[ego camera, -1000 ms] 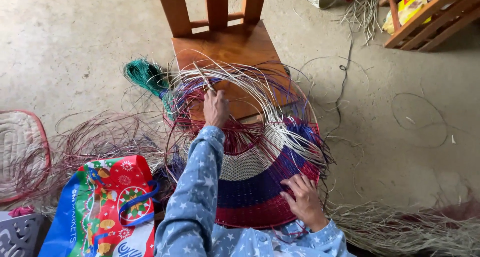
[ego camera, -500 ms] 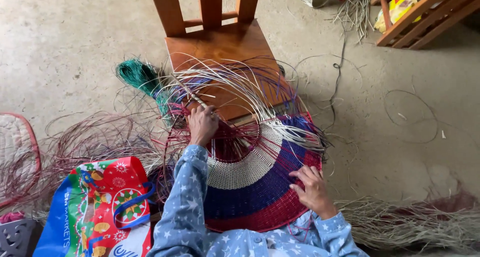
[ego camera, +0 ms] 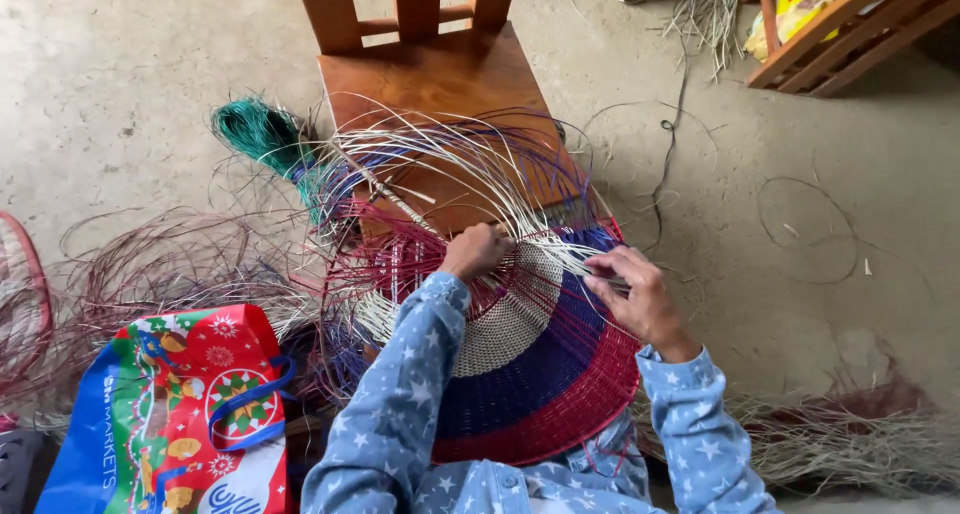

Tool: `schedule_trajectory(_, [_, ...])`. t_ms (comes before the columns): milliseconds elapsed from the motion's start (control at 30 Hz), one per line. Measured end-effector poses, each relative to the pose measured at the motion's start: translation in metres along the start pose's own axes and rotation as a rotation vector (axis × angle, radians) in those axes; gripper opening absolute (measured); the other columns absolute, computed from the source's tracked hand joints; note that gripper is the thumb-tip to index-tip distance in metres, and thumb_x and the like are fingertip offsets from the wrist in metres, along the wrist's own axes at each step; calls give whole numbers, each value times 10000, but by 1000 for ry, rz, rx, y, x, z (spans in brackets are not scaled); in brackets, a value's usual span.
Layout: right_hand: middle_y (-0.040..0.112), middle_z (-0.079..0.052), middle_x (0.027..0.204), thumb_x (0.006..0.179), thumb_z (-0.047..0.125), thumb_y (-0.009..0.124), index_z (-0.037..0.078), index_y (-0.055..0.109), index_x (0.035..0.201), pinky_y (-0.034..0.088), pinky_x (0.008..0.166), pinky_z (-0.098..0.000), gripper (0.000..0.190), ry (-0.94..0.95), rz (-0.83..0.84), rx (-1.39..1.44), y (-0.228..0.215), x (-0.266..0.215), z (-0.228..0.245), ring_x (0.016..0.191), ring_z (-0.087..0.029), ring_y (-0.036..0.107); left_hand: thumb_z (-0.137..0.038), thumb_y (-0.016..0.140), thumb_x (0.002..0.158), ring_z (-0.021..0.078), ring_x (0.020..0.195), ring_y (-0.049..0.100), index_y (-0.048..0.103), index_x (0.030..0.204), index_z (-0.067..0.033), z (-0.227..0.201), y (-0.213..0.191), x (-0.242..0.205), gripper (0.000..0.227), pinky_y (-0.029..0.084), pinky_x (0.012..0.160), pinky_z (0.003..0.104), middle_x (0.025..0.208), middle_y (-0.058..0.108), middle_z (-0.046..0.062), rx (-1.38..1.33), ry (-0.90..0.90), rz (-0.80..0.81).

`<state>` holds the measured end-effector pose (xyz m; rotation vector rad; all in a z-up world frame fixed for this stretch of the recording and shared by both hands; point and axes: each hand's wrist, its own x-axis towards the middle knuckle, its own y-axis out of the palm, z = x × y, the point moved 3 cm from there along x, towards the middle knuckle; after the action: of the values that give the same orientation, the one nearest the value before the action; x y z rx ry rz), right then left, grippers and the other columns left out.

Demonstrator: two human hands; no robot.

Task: Weaving colored fibers into a circular pattern to create a mat or hat

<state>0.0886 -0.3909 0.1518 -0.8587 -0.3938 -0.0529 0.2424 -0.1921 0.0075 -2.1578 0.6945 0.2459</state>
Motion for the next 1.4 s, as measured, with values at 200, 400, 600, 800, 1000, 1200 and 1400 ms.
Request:
schedule_trajectory(200, [721,-51,914,932,251,760,125,766,1050,553,776,-385,173,-49,-11,22,-10,37,-3,858,-277,697,-385,672,871,448,994,717,793,913,-152,7,19,20,265,571,849,551,915,758,204,-147,99,-17])
schedule_trajectory(400, [727,-173,831,932,161,728,58,777,986,543,735,-440,126,133,141,154,24,59,-13,817,-353,720,-348,688,856,441,1021,712,807,957,-155,13,20,19,248,581,874,534,971,764,197,-158,112,45])
schedule_trajectory(600, [630,92,446,805,482,576,372,794,870,580,759,-364,253,711,684,-293,110,100,-92,687,-162,754,-359,685,839,414,1002,722,813,932,-198,14,28,23,226,587,867,524,943,773,162,-156,75,56])
schedule_trajectory(800, [753,-247,808,776,358,725,96,811,867,510,807,-499,290,506,858,-30,163,104,-152,885,-441,713,-369,639,859,433,1018,703,811,955,-190,9,14,15,266,571,869,550,975,767,178,-143,142,81])
schedule_trajectory(1000, [613,-91,555,827,395,736,135,706,722,466,513,-376,282,324,536,22,169,104,-180,527,-236,603,-368,648,860,416,979,720,813,951,-182,13,26,22,264,580,856,525,941,770,171,-121,168,62])
schedule_trajectory(1200, [648,-74,549,1023,279,669,92,716,875,451,363,-212,243,510,124,393,77,148,-71,385,-128,598,-309,673,854,447,1002,707,799,976,-137,11,15,11,246,560,832,555,956,768,179,-258,163,73])
schedule_trajectory(1400, [689,-62,513,852,432,695,172,817,857,507,444,-314,287,780,713,-156,76,112,-153,423,-185,664,-358,686,859,403,1032,713,803,988,-201,21,32,22,234,570,870,524,983,774,148,-189,124,102])
